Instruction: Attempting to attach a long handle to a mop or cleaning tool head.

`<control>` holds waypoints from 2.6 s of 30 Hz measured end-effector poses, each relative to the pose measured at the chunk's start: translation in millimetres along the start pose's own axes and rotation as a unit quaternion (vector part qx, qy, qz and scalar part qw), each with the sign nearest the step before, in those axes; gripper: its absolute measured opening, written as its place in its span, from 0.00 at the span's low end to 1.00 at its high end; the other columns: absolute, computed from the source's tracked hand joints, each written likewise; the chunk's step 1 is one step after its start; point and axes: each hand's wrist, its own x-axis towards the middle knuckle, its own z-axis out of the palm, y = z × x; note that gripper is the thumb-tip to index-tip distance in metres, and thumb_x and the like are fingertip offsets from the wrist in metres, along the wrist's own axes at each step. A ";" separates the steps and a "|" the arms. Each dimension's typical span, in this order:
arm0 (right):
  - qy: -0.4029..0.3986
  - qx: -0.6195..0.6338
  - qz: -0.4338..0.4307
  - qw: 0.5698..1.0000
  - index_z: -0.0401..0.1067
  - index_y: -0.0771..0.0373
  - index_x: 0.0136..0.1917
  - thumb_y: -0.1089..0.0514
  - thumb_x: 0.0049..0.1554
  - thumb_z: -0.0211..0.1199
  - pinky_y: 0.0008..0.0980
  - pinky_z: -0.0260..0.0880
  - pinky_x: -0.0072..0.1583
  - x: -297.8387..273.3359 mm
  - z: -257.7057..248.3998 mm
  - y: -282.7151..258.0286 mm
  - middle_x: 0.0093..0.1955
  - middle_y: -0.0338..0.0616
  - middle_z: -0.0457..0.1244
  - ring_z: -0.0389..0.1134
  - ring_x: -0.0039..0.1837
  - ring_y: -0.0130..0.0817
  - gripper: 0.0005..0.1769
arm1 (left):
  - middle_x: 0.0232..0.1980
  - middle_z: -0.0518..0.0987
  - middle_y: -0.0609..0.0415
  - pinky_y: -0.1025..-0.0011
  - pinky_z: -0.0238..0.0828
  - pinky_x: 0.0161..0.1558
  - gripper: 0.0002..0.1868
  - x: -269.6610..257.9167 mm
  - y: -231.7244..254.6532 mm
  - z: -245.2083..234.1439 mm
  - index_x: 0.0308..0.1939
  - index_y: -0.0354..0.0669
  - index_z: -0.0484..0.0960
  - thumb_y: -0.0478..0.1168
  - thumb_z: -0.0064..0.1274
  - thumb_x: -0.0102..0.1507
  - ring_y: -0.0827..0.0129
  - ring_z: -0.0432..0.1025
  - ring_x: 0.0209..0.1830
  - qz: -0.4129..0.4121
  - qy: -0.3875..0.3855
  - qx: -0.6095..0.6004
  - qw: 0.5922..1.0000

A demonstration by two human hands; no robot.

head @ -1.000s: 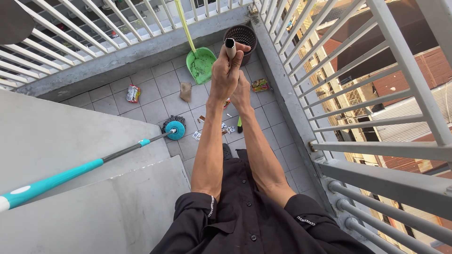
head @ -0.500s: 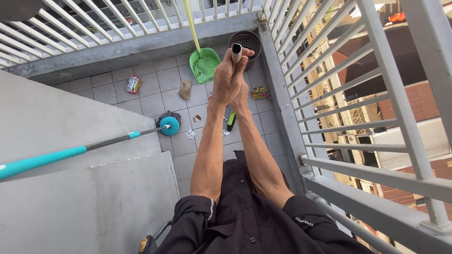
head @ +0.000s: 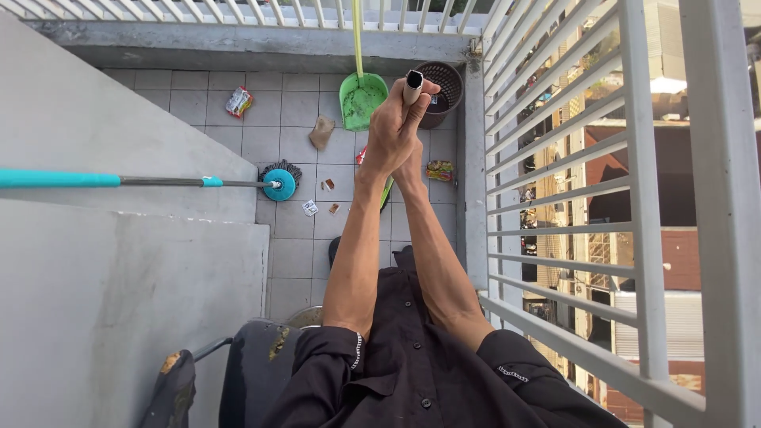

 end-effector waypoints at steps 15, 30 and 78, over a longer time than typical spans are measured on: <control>-0.104 -0.015 -0.035 0.994 0.64 0.68 0.63 0.54 0.58 0.63 0.39 0.72 0.50 -10.1 -19.7 -40.3 0.48 0.51 0.69 0.73 0.50 0.41 0.23 | 0.60 0.83 0.52 0.64 0.78 0.64 0.16 -36.2 1.4 7.3 0.61 0.42 0.76 0.47 0.47 0.75 0.61 0.80 0.61 -0.001 0.081 0.032 0.996; -0.285 -0.039 -0.062 0.956 0.64 0.66 0.62 0.59 0.60 0.62 0.42 0.70 0.56 -15.8 16.1 -115.3 0.53 0.52 0.68 0.71 0.57 0.48 0.19 | 0.51 0.85 0.50 0.64 0.82 0.52 0.14 -72.7 4.1 -62.2 0.57 0.39 0.77 0.44 0.49 0.73 0.60 0.80 0.52 -0.026 0.173 0.111 0.978; -0.349 0.182 -0.117 0.912 0.69 0.67 0.53 0.61 0.66 0.61 0.32 0.75 0.58 -101.9 97.4 -216.4 0.51 0.45 0.71 0.73 0.55 0.32 0.06 | 0.44 0.74 0.47 0.58 0.71 0.45 0.10 -211.8 -22.0 -151.1 0.51 0.39 0.68 0.43 0.37 0.77 0.55 0.73 0.44 -0.146 0.258 0.221 0.929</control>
